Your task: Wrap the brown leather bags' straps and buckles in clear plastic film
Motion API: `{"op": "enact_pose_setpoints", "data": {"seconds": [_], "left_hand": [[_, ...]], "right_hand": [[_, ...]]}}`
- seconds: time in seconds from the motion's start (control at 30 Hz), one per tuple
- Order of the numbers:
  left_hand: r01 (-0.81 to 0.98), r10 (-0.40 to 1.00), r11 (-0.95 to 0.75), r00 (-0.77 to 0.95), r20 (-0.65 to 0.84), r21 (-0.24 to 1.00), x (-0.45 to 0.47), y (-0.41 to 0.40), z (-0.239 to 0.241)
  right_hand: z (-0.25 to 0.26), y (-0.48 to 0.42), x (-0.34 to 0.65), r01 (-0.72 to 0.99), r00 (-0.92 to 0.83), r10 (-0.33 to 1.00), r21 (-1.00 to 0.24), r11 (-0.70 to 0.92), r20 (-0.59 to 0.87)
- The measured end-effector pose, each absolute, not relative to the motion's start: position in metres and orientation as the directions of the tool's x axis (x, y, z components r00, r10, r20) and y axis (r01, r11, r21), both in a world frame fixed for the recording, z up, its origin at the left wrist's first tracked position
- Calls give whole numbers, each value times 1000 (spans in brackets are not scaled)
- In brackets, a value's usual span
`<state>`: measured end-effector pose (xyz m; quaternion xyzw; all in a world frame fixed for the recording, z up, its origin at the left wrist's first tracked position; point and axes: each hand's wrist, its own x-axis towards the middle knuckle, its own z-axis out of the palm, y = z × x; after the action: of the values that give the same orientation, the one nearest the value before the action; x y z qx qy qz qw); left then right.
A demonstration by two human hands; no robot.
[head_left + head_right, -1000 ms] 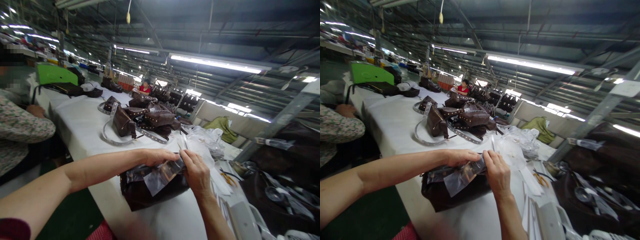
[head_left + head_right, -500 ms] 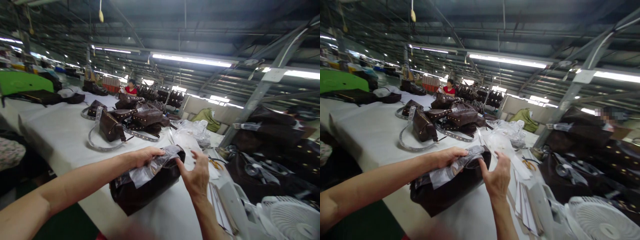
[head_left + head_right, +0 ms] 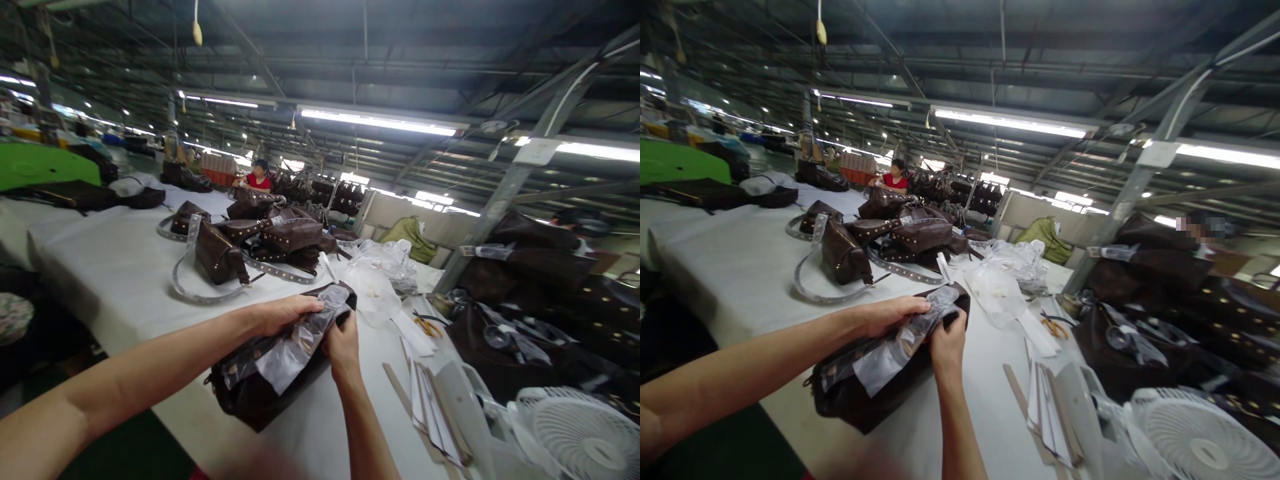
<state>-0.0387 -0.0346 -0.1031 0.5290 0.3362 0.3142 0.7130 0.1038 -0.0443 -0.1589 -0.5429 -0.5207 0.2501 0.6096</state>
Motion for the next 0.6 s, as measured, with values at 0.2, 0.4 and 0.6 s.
{"op": "enact_pose_setpoints", "data": {"seconds": [0.2,0.4,0.6], "left_hand": [[-71,769,239,623,-144,968,-43,-38,-104],[-129,766,194,639,-68,973,-41,-37,-108],[-104,787,289,592,-174,952,-42,-25,-119]], "right_hand": [[-132,-52,108,352,141,930,-895,274,341],[-124,-46,116,377,34,979,-909,175,202],[-138,-40,107,472,213,903,-848,240,374]]}}
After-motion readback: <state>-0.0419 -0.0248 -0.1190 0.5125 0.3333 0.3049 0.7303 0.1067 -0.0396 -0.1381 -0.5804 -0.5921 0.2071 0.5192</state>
